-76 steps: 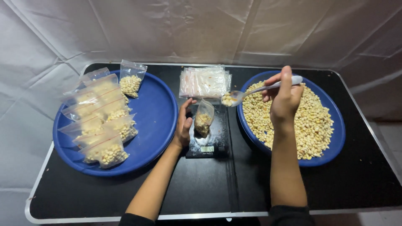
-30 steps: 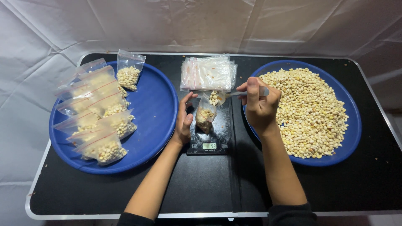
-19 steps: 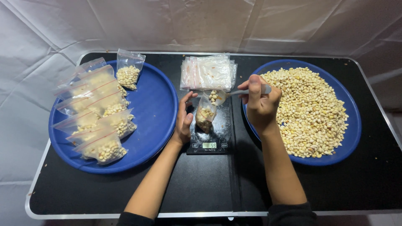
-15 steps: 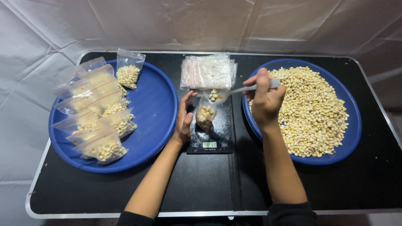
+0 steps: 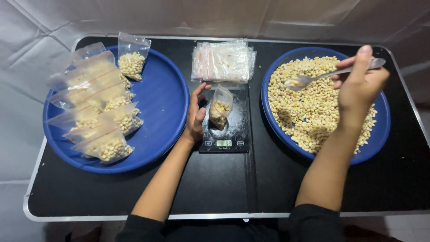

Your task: Scooping seeds from a bowl into small plastic bags, weighing them on a digital scale, and sealing the bags.

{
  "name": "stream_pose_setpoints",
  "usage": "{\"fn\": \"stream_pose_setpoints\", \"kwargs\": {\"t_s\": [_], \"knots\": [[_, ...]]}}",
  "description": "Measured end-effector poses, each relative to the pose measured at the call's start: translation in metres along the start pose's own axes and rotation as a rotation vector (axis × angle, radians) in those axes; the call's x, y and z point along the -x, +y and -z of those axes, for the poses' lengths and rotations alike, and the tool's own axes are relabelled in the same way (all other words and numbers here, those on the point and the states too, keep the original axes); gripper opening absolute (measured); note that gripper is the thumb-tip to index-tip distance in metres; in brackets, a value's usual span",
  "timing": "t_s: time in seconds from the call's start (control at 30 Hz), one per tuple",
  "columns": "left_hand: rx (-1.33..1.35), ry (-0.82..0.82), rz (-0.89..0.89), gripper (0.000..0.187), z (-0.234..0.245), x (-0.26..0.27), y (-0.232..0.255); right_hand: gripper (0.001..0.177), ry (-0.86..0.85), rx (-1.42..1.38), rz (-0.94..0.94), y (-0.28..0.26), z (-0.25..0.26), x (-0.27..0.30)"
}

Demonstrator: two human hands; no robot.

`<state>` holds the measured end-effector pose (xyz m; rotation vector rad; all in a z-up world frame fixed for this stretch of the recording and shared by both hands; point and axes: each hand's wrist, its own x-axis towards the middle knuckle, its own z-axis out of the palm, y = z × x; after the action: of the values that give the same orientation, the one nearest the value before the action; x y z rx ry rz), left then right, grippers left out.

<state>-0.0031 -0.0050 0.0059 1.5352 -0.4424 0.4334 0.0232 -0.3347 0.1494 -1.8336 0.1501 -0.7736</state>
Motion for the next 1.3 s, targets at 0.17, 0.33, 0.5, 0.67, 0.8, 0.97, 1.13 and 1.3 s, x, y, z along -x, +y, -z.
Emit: {"fn": "stream_pose_setpoints", "kwargs": {"t_s": [0.17,0.33,0.5,0.67,0.8,0.97,1.13,1.3], "knots": [[0.007,0.002,-0.005,0.084,0.0,0.001,-0.002,0.06,-0.04,0.4,0.213,0.041,0.041,-0.018],[0.021,-0.003,-0.007,0.084,-0.001,0.0,0.001,0.059,-0.066,0.415,0.175,0.04,0.049,-0.017],[0.009,-0.002,0.0,0.084,-0.001,0.0,0.001,0.054,-0.031,0.088,0.005,0.027,0.036,-0.013],[0.003,-0.007,0.002,0.084,0.0,0.0,0.001,0.04,-0.023,-0.107,-0.011,-0.022,0.006,0.014],[0.013,-0.006,-0.003,0.082,0.0,0.0,0.001,0.041,-0.189,-0.135,0.207,-0.035,-0.016,0.036],[0.023,-0.024,-0.004,0.083,0.002,0.001,-0.012,0.05,-0.274,-0.154,0.441,-0.046,-0.049,0.062],[0.025,-0.043,-0.009,0.083,0.004,0.0,-0.018,0.048,-0.363,-0.147,0.778,-0.028,-0.068,0.067],[0.027,-0.049,0.006,0.084,0.005,0.0,-0.019,0.047,-0.369,-0.031,0.975,-0.048,-0.074,0.076]]}}
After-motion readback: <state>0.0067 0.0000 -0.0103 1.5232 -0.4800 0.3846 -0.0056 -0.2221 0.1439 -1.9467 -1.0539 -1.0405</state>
